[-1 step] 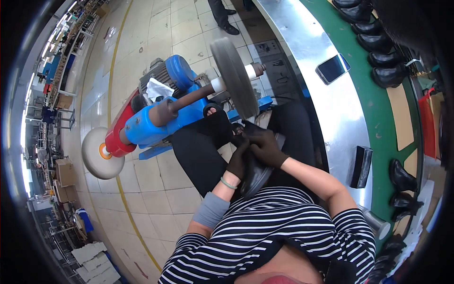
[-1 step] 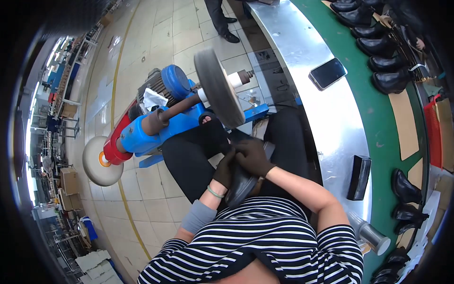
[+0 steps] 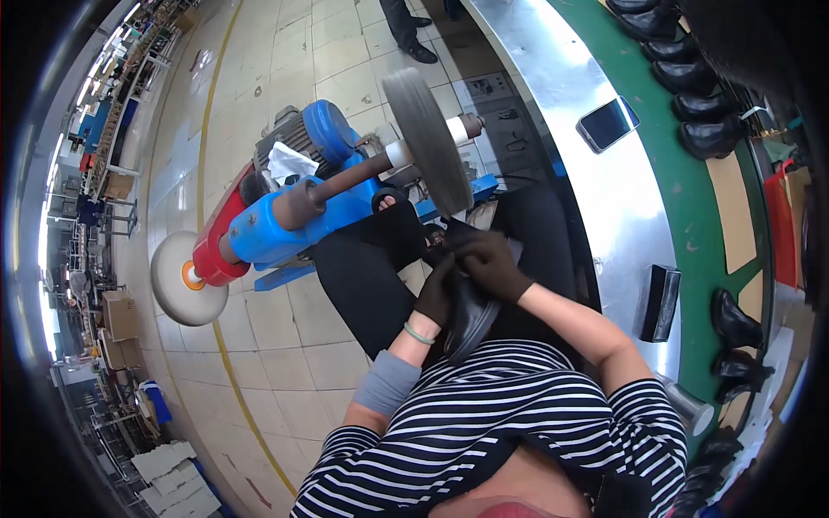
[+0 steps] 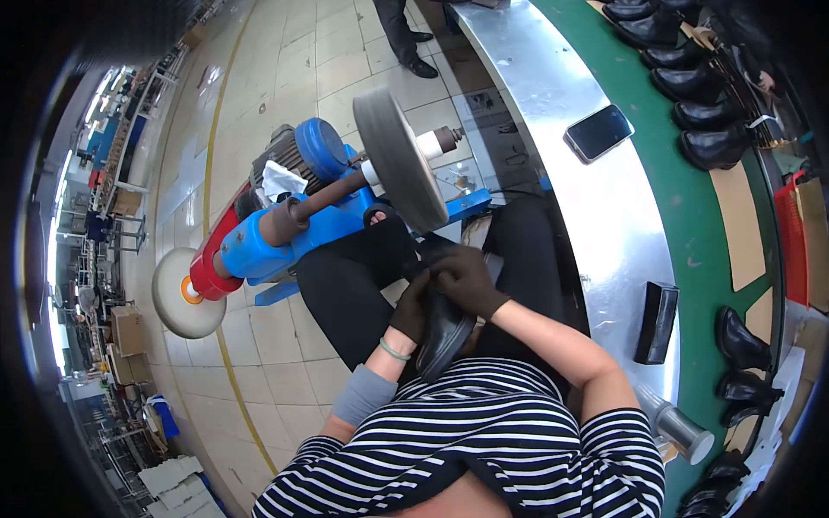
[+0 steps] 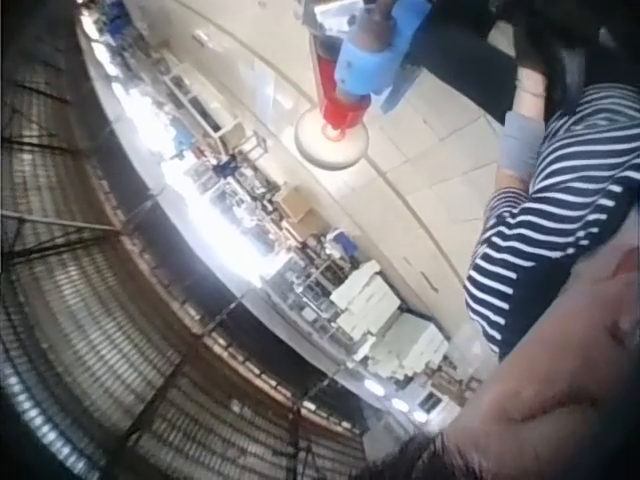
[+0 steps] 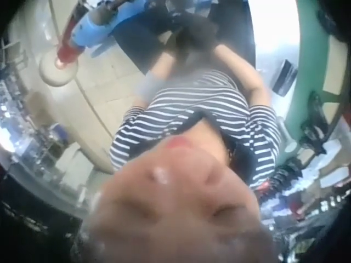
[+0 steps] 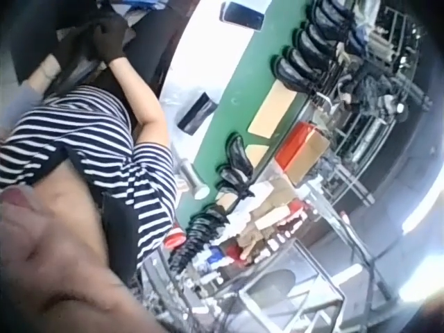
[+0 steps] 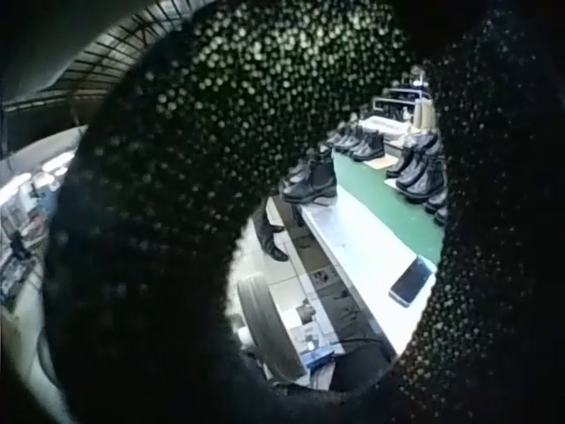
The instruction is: Polishing black leather boots using a rotating buffer wheel in a factory setting.
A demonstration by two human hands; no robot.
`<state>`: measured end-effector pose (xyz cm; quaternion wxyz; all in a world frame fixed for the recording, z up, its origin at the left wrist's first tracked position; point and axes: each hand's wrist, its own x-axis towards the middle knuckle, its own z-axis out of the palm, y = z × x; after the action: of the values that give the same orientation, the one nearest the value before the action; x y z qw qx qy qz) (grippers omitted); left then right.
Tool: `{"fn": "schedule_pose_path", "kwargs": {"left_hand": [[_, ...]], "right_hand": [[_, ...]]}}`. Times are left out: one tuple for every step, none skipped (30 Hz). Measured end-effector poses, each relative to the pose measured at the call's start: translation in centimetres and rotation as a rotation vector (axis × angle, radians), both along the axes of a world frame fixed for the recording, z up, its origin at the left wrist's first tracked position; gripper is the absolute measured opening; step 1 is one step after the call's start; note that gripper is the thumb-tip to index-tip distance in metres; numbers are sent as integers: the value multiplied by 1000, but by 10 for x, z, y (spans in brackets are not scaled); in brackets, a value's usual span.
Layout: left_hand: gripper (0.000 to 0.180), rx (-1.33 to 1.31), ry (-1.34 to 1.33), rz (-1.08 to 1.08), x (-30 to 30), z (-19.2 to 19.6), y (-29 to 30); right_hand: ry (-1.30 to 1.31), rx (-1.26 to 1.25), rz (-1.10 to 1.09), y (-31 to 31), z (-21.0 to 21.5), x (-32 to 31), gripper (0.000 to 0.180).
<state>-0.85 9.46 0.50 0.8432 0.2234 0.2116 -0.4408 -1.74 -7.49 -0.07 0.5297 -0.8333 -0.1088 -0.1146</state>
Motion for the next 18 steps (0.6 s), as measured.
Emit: {"fn": "schedule_pose_path", "kwargs": {"left_hand": [[34,90,-10,27,1,-1,2],[32,157,-10,29,3,-3,2],[30,218,-30,48,7,-5,1],[28,195,-15,92,13,-8,-3],[27,171,-14,150,19,-10,-8],[25,176,5,214,27,-13,-14],[25,171,23,235,37,-17,-22],[25,197,63,262,48,-22,-32],[25,214,134,287,58,-26,-38],[26,297,159,351,65,-30,-38],[26,243,110,351,70,-35,-35],[27,192,65,351,72,-39,-30],[27,194,44,355,71,-43,-25],[27,136,12,321,64,-47,-20],[27,129,5,291,53,-50,-16],[27,120,-2,259,45,-53,-13],[27,98,4,249,39,-54,-13],[27,73,10,240,35,-54,-15]], "right_hand": [[-19,-79,-156,-12,3,0,34],[-44,-162,-309,-28,3,2,40],[-73,-246,-461,-45,2,6,46],[73,-86,-337,-59,-4,16,47],[220,74,-210,-68,-12,29,48],[360,277,-164,-69,-22,41,51],[500,478,-148,-70,-33,53,53],[634,726,-211,-61,-46,69,57],[772,976,-271,-56,-58,83,60],[791,908,-190,-53,-69,95,69],[782,961,-94,-49,-78,107,78],[791,1049,-32,-44,-86,111,79],[792,1142,10,-38,-91,115,80],[862,1118,-83,-39,-93,112,79],[756,1025,-48,-39,-93,108,78],[624,959,31,-39,-90,102,77],[727,1059,25,-43,-85,92,72],[756,1221,97,-48,-79,80,67]]}}
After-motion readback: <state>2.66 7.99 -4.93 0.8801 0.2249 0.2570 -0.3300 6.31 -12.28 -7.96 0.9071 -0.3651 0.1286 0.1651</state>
